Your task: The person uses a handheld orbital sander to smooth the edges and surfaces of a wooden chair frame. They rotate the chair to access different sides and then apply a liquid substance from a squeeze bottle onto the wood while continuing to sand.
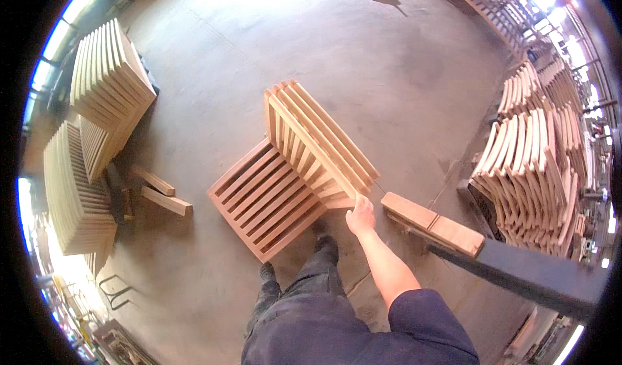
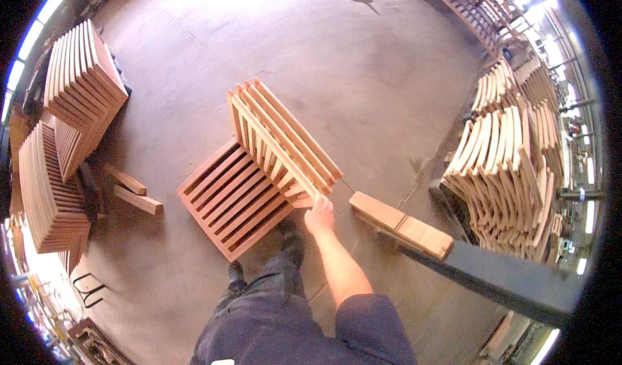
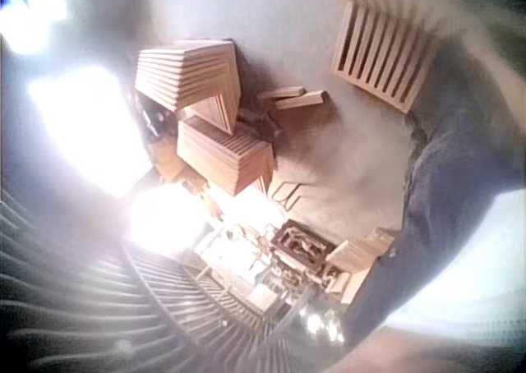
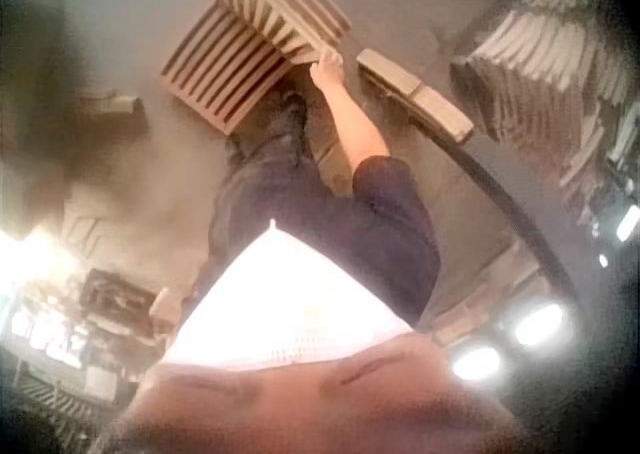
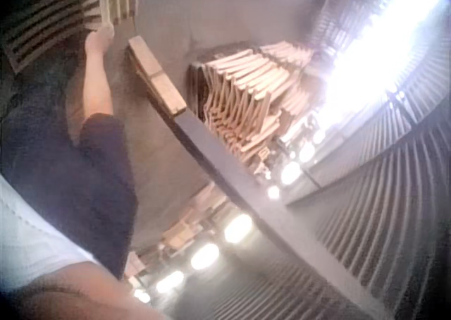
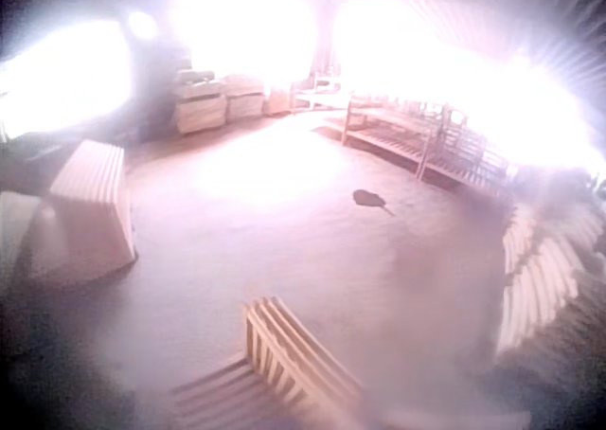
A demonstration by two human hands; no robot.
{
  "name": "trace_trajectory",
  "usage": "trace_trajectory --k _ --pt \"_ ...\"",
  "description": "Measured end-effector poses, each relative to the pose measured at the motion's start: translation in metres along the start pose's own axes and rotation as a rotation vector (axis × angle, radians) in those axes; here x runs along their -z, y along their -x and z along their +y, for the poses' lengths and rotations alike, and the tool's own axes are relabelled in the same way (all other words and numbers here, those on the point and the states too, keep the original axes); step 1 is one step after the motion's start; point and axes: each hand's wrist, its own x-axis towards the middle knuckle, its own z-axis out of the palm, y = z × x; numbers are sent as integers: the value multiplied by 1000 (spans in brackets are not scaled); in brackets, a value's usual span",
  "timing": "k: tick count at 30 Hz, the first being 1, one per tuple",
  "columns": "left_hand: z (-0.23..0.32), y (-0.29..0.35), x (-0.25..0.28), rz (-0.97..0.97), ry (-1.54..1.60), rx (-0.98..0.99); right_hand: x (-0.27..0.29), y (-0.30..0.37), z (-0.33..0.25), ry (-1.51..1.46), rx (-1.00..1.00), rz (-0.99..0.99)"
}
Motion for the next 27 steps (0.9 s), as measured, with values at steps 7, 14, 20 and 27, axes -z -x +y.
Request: trace_trajectory --k 7,14,20,27 --pt "72 54 -43 16 212 122 8 -79 -10 10 -44 -273" --pt "75 70 -79 24 294 163 59 -109 -53 -94 -145 -653" --pt "36 75 -108 37 361 178 61 -82 -57 -605 -156 -726" --pt "-64 73 -164 40 292 103 -20 -14 -34 -280 149 -741"
